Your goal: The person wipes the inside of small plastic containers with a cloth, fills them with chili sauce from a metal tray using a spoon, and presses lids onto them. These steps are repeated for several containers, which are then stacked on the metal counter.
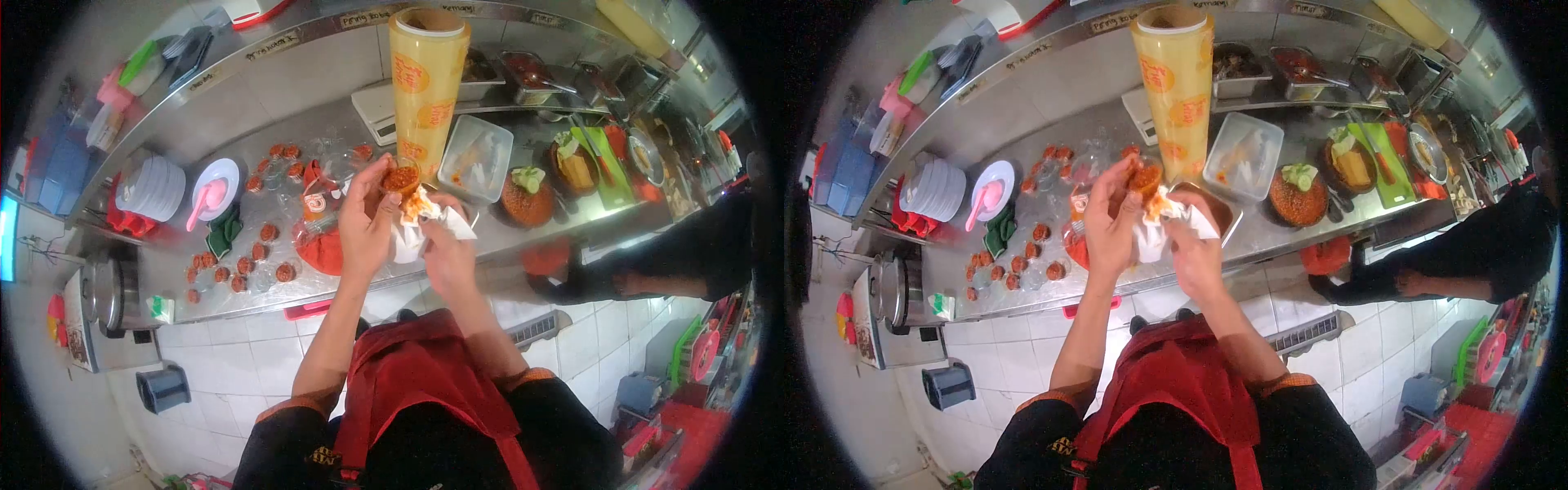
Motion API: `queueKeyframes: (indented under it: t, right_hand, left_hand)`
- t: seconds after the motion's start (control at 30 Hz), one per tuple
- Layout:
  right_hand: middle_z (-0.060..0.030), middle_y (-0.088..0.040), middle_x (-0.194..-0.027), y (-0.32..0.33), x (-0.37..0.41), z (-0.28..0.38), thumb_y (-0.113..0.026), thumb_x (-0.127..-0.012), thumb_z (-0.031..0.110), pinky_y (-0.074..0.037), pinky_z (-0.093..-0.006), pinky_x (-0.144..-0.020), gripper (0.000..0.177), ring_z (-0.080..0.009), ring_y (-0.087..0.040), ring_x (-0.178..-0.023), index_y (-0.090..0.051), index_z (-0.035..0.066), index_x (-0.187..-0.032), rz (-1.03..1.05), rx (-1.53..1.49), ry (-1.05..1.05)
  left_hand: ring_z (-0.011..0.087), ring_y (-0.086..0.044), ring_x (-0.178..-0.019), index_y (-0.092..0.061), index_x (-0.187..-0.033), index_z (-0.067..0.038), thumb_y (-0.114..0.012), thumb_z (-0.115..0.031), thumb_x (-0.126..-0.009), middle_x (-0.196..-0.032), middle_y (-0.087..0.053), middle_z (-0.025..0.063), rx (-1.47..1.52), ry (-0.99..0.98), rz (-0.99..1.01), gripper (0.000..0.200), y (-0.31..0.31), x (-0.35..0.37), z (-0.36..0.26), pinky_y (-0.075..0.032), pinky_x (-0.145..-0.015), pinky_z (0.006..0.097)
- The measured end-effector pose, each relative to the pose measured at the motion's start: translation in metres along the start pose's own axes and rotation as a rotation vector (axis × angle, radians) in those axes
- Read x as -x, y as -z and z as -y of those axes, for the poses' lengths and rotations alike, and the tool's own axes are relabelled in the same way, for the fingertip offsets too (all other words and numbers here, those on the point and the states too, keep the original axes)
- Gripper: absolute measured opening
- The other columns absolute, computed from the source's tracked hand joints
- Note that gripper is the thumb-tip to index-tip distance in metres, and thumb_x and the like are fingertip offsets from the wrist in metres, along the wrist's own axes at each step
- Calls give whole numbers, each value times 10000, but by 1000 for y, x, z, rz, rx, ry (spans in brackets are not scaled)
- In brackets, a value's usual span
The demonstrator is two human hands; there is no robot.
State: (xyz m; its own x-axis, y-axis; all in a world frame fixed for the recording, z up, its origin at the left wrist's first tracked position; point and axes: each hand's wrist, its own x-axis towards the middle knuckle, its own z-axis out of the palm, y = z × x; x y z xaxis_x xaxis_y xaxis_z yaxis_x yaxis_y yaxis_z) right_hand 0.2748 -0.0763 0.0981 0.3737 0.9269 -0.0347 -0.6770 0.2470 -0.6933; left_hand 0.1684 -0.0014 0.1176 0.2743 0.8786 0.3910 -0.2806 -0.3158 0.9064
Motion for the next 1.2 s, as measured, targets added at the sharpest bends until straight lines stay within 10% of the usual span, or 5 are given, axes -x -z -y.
queueKeyframes:
  t: [0.17, 0.47, 0.73, 1.07, 1.2]
  right_hand:
    - [-114, -621, -1273, 5, -7, 5, -558, -934, 17, -466, -398, -1056, 412, -251, -591, -1203, -488, 42, -1339, 7, -292, -202]
    - [-73, -621, -1263, -2, -14, -9, -584, -934, 15, -459, -362, -1029, 405, -200, -593, -1179, -518, 62, -1331, 79, -484, -358]
    - [-194, -632, -1236, 12, -13, 2, -553, -910, -25, -540, -423, -950, 394, -303, -651, -1118, -497, -54, -1299, 54, -178, -109]
    - [-18, -647, -1016, -40, -59, 70, -656, -823, -19, -486, -235, -772, 310, -81, -590, -920, -622, 22, -1129, 599, 862, 266]
    - [-20, -652, -1000, -36, -55, 61, -638, -813, -45, -499, -236, -756, 291, -92, -611, -912, -623, 9, -1099, 442, 676, 84]
  left_hand:
    - [239, -494, -1332, -467, -1372, 40, -625, -116, -983, -1430, -516, 178, 0, 52, -19, 448, 8, 0, -9, -393, -1119, 363]
    - [255, -490, -1336, -466, -1368, 44, -642, -91, -969, -1442, -498, 181, 55, 27, -51, 456, 0, 6, -1, -392, -1127, 373]
    - [251, -491, -1330, -389, -1448, 8, -654, -130, -968, -1428, -514, 180, -82, -98, -70, 566, 13, 4, -21, -416, -1088, 360]
    - [247, -469, -1333, -196, -1564, -75, -686, 57, -861, -1458, -445, 159, 52, 168, 158, 867, 18, 27, -36, -453, -1059, 379]
    - [241, -481, -1322, -196, -1561, -73, -693, 61, -854, -1442, -461, 148, 47, 104, 100, 874, 22, 35, -33, -457, -1055, 384]
